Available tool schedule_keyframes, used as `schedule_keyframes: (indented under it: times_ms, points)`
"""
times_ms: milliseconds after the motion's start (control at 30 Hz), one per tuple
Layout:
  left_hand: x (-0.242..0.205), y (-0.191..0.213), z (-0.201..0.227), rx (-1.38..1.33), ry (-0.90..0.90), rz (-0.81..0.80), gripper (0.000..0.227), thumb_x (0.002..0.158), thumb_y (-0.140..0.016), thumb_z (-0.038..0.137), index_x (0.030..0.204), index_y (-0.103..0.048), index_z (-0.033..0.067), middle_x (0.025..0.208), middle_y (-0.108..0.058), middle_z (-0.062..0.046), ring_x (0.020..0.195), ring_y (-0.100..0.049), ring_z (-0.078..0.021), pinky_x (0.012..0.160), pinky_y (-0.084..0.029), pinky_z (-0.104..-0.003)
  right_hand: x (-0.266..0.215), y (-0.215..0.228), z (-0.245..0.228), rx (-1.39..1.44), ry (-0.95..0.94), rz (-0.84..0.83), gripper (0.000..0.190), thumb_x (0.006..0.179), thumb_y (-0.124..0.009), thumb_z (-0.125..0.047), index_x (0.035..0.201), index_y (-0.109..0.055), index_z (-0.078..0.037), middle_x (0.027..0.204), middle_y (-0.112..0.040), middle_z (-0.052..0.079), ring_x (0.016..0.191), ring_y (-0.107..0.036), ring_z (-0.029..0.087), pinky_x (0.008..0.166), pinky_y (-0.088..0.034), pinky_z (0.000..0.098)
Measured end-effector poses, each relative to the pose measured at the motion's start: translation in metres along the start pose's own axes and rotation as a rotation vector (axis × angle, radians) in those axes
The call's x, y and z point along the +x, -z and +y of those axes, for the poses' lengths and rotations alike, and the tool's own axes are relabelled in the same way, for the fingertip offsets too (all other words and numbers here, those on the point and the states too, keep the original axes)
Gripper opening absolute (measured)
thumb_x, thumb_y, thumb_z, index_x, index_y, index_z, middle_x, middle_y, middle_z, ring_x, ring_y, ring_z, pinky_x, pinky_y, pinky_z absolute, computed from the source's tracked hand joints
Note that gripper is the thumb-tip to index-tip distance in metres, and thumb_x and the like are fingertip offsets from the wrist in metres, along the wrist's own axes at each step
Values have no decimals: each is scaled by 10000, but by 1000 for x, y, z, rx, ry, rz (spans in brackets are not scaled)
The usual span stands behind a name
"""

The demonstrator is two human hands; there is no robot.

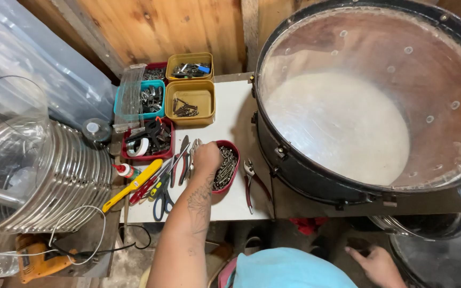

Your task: The person secures a transparent drum head onto a metal drum shell using a wrench and pliers. They tighten the tension rods around the rim of the drum to fasten the head in place.

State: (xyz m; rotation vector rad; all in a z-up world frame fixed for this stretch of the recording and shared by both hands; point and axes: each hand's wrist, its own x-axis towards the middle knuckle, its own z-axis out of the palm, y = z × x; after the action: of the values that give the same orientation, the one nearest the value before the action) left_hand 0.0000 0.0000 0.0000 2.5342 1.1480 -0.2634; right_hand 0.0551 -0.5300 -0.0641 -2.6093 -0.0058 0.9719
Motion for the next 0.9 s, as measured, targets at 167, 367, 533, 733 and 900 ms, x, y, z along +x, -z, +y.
schedule_keyframes:
  times_ms: [167,367,533,733,900]
  points:
    - [-7,1,-3,-12,-25,-13,168,908,-585,6,1009,-714,41,1015,-753,-164,992,-701,-339,856,-590,-479,16,2,19,-8,5,29,442,812,-819,-491,829,-707,-63,601,-668,95,557,-608,186,594,-457,337]
    - [-6,-16,-5,41,-80,55,292,1011,-455,-26,1058,-725,77,915,-750,-116,841,-719,-301,709,-615,-423,0,17,9,-11,-1,4,431,843,-775,-445,1138,-866,-144,763,-850,78,666,-705,139,675,-525,284]
    - [-2,-19,-11,-17,-49,53,428,906,-367,-12,1177,-677,104,1088,-737,-236,1021,-697,-446,850,-548,-575,-5,29,16,-40,-33,-4,480,836,-752,-503,1143,-850,-147,796,-840,98,678,-712,191,712,-514,297]
    - [-38,28,4,-798,304,77,247,907,-730,86,1153,-710,92,1054,-764,-72,808,-709,-173,629,-590,-301,0,34,37,3,-88,4,706,809,-749,-558,1340,-732,-93,462,-587,118,477,-575,176,594,-421,288]
    - [-83,41,24,-1635,301,-130,385,937,-608,-106,1306,-597,4,1162,-745,-215,983,-734,-265,766,-628,-324,-5,39,25,-38,-75,-25,615,839,-715,-552,1301,-767,-149,790,-861,111,739,-778,193,750,-533,280]
